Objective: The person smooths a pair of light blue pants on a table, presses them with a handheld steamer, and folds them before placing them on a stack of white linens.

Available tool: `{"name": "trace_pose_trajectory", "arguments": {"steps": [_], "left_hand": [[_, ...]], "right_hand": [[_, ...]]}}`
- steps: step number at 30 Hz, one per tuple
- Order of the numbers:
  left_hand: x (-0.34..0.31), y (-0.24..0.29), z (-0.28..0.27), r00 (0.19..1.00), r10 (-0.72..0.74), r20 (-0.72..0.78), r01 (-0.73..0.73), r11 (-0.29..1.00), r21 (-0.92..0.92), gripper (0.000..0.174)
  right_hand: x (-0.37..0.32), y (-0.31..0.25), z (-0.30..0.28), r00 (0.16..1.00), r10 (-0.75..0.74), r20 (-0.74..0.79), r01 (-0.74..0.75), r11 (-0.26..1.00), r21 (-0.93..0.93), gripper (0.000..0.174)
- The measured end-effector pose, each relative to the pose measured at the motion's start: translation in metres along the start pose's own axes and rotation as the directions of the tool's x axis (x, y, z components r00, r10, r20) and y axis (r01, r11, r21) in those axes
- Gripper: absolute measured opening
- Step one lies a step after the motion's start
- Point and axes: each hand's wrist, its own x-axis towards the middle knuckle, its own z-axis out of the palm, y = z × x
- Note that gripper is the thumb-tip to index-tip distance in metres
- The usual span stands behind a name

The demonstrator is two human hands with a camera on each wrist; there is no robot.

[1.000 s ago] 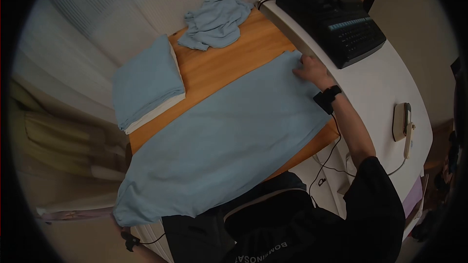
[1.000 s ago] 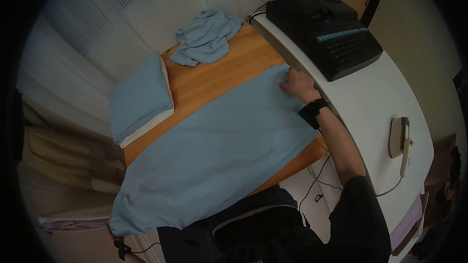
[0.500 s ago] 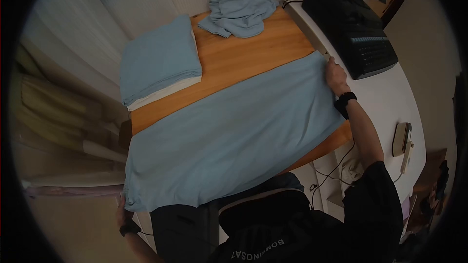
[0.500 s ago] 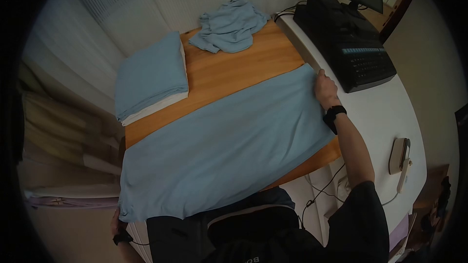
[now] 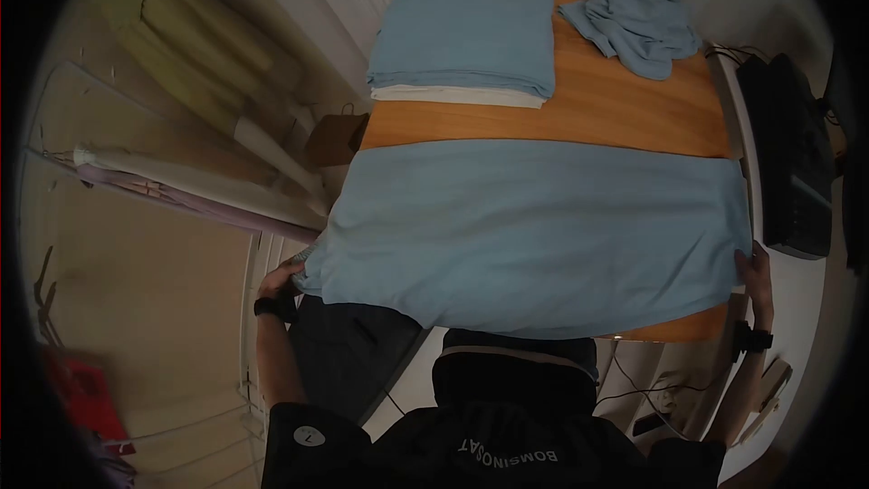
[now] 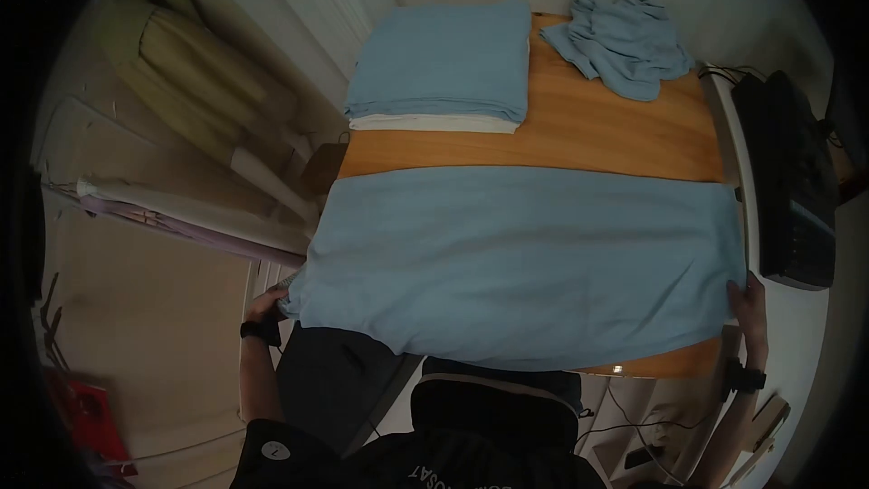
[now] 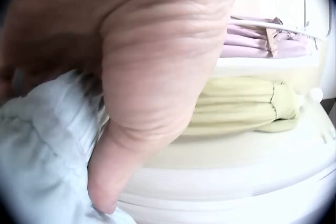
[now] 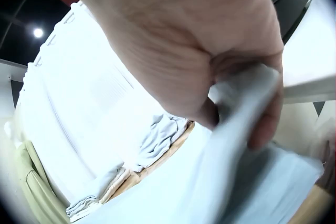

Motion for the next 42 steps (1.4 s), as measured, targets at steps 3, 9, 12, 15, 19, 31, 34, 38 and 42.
{"name": "trace_pose_trajectory", "arguments": {"steps": [3, 9, 12, 15, 19, 31, 34, 38, 42], "left_hand": [[0.016, 0.003, -0.045, 0.992, 0.078, -0.098, -0.094, 0.982, -0.161, 0.077], [-0.065, 0.067, -0.035, 0.973, 0.214, -0.085, -0.208, 0.975, 0.081, 0.083], [-0.065, 0.066, -0.034, 0.970, 0.155, -0.186, -0.108, 0.964, 0.241, 0.079], [-0.066, 0.069, -0.030, 0.976, 0.090, -0.198, -0.043, 0.972, 0.230, 0.074], [-0.069, 0.070, -0.033, 0.974, 0.160, -0.161, -0.155, 0.987, 0.043, 0.067], [-0.120, 0.123, -0.023, 0.962, 0.266, -0.057, -0.233, 0.916, 0.327, 0.065], [-0.094, 0.120, -0.050, 0.937, 0.323, -0.132, -0.300, 0.939, 0.169, 0.069], [-0.076, 0.127, -0.098, 0.822, 0.458, -0.339, -0.361, 0.879, 0.312, 0.072], [-0.145, 0.165, -0.022, 0.564, 0.646, -0.515, -0.391, 0.758, 0.522, 0.063]], "right_hand": [[0.014, 0.067, -0.035, 0.971, 0.029, -0.235, -0.055, 0.993, -0.104, 0.040], [0.021, 0.160, -0.017, 0.949, -0.185, -0.253, 0.014, 0.832, -0.555, 0.031], [0.005, 0.136, 0.020, 0.869, -0.400, -0.290, 0.001, 0.588, -0.809, 0.023], [0.000, 0.114, 0.030, 0.858, -0.318, -0.403, -0.110, 0.653, -0.750, 0.019], [0.004, 0.145, 0.006, 0.906, -0.328, -0.266, -0.031, 0.576, -0.817, 0.021], [-0.008, 0.166, 0.007, 0.827, -0.557, 0.073, 0.231, 0.218, -0.948, 0.039], [-0.006, 0.097, 0.028, 0.977, -0.108, -0.185, -0.076, 0.634, -0.769, 0.045], [-0.014, 0.020, 0.047, 0.940, 0.198, -0.279, -0.335, 0.702, -0.629, 0.050], [-0.033, -0.032, 0.082, 0.935, 0.116, -0.335, -0.329, 0.633, -0.701, 0.054]]}}
